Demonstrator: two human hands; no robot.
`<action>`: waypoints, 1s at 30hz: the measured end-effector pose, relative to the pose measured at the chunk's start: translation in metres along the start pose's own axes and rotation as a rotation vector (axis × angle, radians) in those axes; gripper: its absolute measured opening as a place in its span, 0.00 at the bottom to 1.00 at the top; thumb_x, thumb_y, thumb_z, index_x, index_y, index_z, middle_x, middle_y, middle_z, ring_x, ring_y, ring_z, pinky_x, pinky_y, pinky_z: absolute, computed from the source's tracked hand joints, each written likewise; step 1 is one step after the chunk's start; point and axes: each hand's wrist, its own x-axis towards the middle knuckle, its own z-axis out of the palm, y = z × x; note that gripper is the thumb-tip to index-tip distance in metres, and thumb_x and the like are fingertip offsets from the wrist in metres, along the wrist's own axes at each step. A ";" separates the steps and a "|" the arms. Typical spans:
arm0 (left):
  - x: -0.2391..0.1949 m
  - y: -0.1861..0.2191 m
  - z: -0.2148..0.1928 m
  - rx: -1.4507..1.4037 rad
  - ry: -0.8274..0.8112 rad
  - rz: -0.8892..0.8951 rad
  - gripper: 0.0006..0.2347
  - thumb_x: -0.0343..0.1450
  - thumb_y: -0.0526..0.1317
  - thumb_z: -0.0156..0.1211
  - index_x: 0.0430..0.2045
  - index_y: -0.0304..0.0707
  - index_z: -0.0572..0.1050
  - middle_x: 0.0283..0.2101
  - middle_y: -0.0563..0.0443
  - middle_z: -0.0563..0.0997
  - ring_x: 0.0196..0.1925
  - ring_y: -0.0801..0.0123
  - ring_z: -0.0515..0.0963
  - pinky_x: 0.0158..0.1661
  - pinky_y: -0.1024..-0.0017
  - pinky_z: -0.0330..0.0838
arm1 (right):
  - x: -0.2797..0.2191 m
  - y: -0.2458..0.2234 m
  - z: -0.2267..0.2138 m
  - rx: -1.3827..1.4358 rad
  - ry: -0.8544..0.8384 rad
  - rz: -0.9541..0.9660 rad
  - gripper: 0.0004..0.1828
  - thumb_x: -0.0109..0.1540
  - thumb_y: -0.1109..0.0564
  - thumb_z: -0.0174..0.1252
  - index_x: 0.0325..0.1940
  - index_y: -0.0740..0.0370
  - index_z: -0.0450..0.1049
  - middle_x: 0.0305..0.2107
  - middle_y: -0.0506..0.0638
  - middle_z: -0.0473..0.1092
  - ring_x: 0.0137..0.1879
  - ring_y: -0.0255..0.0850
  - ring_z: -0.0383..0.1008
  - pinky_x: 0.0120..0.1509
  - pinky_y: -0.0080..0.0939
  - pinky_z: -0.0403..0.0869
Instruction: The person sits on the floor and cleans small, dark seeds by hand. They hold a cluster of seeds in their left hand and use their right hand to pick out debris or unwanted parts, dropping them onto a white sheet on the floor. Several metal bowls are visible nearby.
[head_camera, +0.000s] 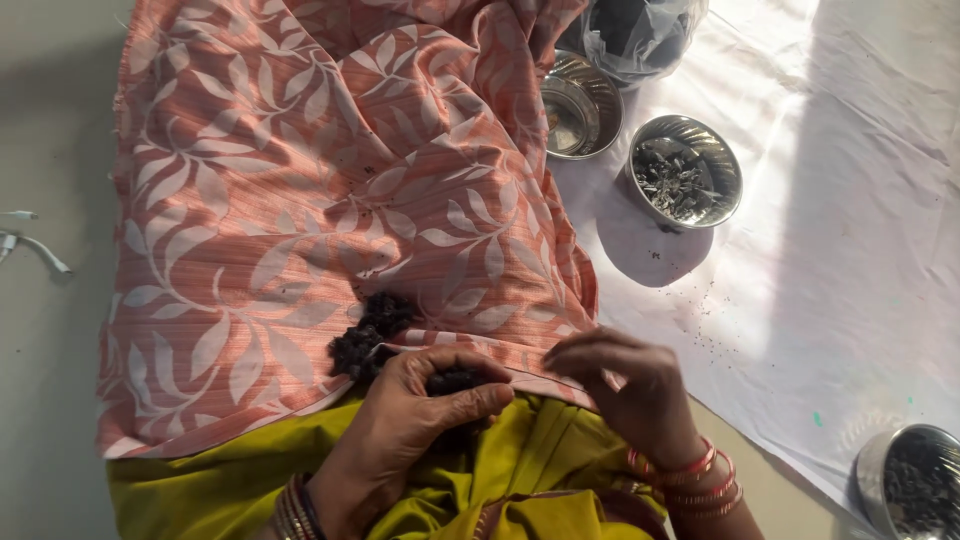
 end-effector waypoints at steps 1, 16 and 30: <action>-0.001 0.001 0.001 0.086 0.001 0.062 0.07 0.64 0.33 0.73 0.32 0.30 0.84 0.32 0.54 0.84 0.35 0.76 0.80 0.39 0.77 0.75 | -0.003 -0.016 0.003 0.063 -0.070 -0.120 0.12 0.55 0.70 0.63 0.39 0.59 0.83 0.38 0.48 0.81 0.44 0.38 0.84 0.46 0.36 0.80; -0.008 -0.009 -0.015 0.240 -0.140 0.189 0.08 0.65 0.31 0.72 0.35 0.28 0.85 0.36 0.51 0.87 0.39 0.76 0.82 0.44 0.77 0.78 | -0.006 -0.065 0.016 -0.082 -0.061 -0.331 0.11 0.52 0.65 0.67 0.38 0.58 0.80 0.33 0.46 0.79 0.40 0.40 0.82 0.43 0.38 0.79; -0.007 -0.009 -0.023 0.115 -0.269 -0.011 0.06 0.63 0.25 0.70 0.32 0.27 0.83 0.34 0.50 0.86 0.35 0.75 0.83 0.40 0.77 0.79 | 0.009 -0.055 0.008 0.139 -0.411 -0.304 0.15 0.58 0.65 0.68 0.48 0.56 0.78 0.35 0.44 0.79 0.42 0.37 0.84 0.45 0.36 0.82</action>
